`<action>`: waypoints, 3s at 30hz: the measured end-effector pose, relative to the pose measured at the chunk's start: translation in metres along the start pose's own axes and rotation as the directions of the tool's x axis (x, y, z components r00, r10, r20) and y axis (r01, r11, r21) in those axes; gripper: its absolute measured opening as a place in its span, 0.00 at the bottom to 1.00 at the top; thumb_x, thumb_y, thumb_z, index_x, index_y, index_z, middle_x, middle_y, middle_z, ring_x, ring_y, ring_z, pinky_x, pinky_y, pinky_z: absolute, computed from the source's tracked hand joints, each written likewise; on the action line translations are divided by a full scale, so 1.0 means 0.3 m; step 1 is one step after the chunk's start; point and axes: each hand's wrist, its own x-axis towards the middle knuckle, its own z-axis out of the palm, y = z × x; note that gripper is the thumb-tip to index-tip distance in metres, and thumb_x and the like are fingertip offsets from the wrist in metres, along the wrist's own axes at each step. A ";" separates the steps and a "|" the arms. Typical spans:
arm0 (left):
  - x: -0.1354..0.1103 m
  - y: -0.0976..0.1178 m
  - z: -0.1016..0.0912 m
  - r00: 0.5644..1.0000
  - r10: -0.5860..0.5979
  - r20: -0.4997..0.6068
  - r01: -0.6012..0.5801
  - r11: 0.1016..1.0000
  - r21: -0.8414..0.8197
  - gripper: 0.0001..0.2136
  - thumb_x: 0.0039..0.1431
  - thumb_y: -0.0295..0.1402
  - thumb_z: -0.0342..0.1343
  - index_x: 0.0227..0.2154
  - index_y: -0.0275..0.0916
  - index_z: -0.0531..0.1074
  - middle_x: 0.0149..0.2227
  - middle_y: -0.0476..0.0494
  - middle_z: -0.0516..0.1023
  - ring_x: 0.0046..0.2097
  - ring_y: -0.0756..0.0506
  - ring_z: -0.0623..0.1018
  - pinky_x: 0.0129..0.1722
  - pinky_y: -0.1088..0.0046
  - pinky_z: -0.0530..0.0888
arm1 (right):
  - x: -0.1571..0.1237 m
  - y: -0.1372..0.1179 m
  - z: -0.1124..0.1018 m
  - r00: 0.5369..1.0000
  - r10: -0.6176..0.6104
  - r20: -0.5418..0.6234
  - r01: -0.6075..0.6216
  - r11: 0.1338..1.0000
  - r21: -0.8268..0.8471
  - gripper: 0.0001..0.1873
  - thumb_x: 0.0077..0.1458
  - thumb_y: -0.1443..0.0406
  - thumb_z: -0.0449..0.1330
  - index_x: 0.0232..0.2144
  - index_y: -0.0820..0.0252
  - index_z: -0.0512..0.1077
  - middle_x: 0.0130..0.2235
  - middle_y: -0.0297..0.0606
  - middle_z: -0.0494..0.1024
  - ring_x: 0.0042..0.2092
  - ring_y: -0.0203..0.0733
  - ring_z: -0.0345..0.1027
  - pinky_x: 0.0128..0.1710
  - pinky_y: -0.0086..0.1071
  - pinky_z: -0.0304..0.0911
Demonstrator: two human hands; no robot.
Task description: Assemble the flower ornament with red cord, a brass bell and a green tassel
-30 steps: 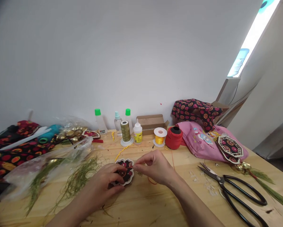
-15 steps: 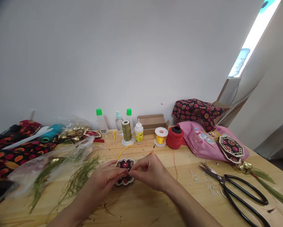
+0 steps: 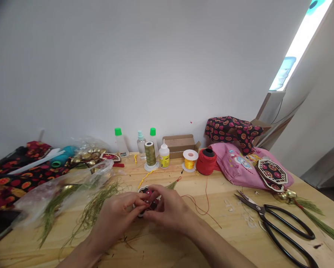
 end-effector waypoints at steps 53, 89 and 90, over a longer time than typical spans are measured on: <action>0.023 -0.038 -0.048 0.906 0.397 0.146 -0.349 0.897 -0.271 0.05 0.55 0.27 0.49 0.30 0.41 0.70 0.38 0.47 0.75 0.39 0.50 0.73 0.50 0.63 0.61 | -0.035 -0.062 -0.136 0.921 -0.375 0.106 0.383 0.823 -0.419 0.08 0.44 0.73 0.56 0.25 0.61 0.75 0.20 0.31 0.69 0.22 0.28 0.58 0.22 0.23 0.52; 0.024 -0.039 -0.046 0.888 0.434 0.152 -0.392 0.888 -0.241 0.05 0.56 0.28 0.49 0.30 0.40 0.70 0.38 0.45 0.75 0.40 0.49 0.73 0.47 0.65 0.64 | -0.039 -0.051 -0.134 0.912 -0.321 0.256 0.410 0.748 -0.522 0.08 0.48 0.70 0.56 0.28 0.60 0.76 0.22 0.32 0.70 0.23 0.30 0.60 0.22 0.24 0.51; 0.025 -0.039 -0.047 0.889 0.434 0.143 -0.393 0.886 -0.245 0.05 0.55 0.27 0.50 0.30 0.39 0.70 0.38 0.45 0.75 0.39 0.49 0.73 0.46 0.66 0.64 | -0.039 -0.051 -0.135 0.910 -0.324 0.258 0.414 0.741 -0.528 0.08 0.49 0.69 0.56 0.29 0.59 0.76 0.22 0.33 0.70 0.23 0.30 0.60 0.21 0.24 0.51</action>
